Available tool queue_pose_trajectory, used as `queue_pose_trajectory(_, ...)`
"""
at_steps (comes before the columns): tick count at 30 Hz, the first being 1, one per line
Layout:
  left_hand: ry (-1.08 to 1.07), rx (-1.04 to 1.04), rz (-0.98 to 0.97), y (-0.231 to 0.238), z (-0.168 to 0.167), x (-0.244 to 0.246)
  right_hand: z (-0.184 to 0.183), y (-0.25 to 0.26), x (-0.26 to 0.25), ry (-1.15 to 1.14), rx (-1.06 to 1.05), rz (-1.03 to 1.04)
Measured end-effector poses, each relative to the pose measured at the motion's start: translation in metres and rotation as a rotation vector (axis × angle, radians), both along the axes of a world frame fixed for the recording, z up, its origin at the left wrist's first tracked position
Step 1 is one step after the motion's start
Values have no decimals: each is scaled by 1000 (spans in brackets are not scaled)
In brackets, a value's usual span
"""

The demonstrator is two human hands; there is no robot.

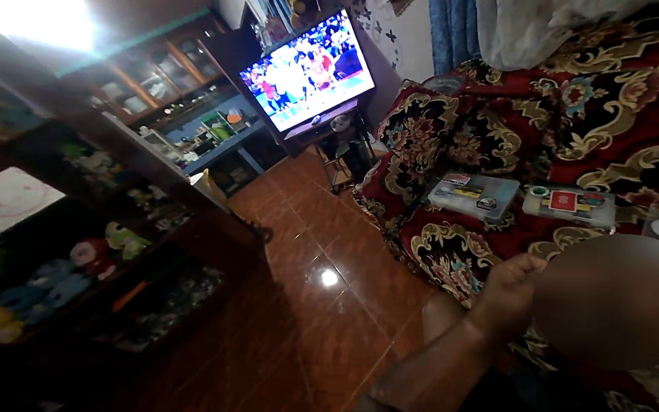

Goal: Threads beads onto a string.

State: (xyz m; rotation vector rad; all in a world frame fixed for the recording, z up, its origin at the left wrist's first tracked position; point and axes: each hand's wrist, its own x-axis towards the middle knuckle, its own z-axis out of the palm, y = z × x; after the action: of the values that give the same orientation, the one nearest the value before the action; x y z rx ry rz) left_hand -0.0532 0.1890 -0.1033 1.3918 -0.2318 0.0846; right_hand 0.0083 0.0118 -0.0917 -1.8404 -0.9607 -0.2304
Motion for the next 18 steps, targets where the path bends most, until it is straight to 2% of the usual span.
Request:
queue_pose_trajectory(4, 43, -221, -55, 0, -2, 4, -3, -3, 2, 19, 9, -10)
queue_pose_trajectory(6, 91, -302, -4, 0, 4, 5, 0, -4, 3, 36, -7, -12)
queue_pose_trajectory(9, 161, -262, 86, 2, 15, 1, 22, -3, -3, 23, -63, -34)
queue_pose_trajectory(11, 159, -188, 22, 4, 11, -3, 35, -7, -6, 71, -64, -26)
queue_pose_trajectory(15, 72, -219, -69, 2, 11, -13, 34, -10, 5, 178, 113, 170)
queue_pose_trajectory(18, 47, -230, -88, 1, 16, -17, 32, -10, 7, 166, 185, 277)
